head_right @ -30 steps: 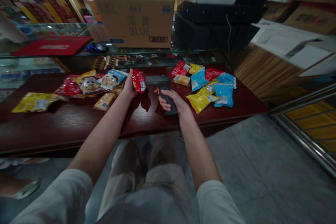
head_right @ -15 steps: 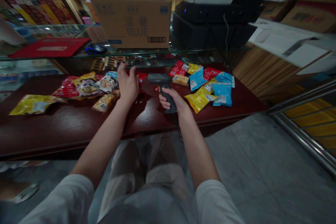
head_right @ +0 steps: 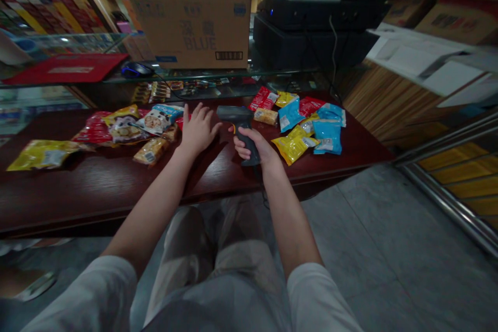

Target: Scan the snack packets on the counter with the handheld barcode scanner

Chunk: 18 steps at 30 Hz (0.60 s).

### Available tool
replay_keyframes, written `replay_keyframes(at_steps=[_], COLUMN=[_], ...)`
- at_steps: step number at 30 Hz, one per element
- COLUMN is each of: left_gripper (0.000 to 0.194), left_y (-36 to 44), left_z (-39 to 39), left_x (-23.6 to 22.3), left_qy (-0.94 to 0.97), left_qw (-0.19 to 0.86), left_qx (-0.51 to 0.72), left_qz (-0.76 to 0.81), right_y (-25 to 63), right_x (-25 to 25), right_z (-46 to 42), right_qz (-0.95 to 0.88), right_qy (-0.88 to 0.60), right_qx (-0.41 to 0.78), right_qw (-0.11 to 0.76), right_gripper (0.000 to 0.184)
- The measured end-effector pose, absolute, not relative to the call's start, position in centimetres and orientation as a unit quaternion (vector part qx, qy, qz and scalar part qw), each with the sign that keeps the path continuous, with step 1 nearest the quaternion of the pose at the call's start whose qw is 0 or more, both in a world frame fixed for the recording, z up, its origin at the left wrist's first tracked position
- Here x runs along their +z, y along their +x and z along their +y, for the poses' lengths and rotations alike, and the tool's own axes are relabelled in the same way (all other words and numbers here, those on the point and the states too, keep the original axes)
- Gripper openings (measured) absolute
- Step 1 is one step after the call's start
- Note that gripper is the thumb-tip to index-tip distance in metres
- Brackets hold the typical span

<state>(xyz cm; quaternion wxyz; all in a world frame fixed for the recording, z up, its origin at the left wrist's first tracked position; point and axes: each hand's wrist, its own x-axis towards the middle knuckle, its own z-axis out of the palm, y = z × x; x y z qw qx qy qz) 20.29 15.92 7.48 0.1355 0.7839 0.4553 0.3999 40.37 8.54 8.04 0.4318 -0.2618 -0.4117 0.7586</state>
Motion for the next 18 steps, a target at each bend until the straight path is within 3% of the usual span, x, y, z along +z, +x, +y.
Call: replay_keyframes(at_steps=[5,18], left_gripper=[0.016,0.041], left_y=[19.2,16.0], left_z=[17.4,18.8], left_x=[5.5,6.2], left_qy=[0.782,0.806], left_qw=[0.116,0.053], left_qx=[0.349,0.147], left_qz=[0.503,0.572], right_y=[40.4,47.6], right_x=[8.1,8.0], right_z=[8.5,7.5], right_qz=[-0.406,-0.375], right_qy=[-0.264,-0.319], right_qx=[0.754,0.711], right_qw=[0.444,0.502], right_gripper=[0.026,0.030])
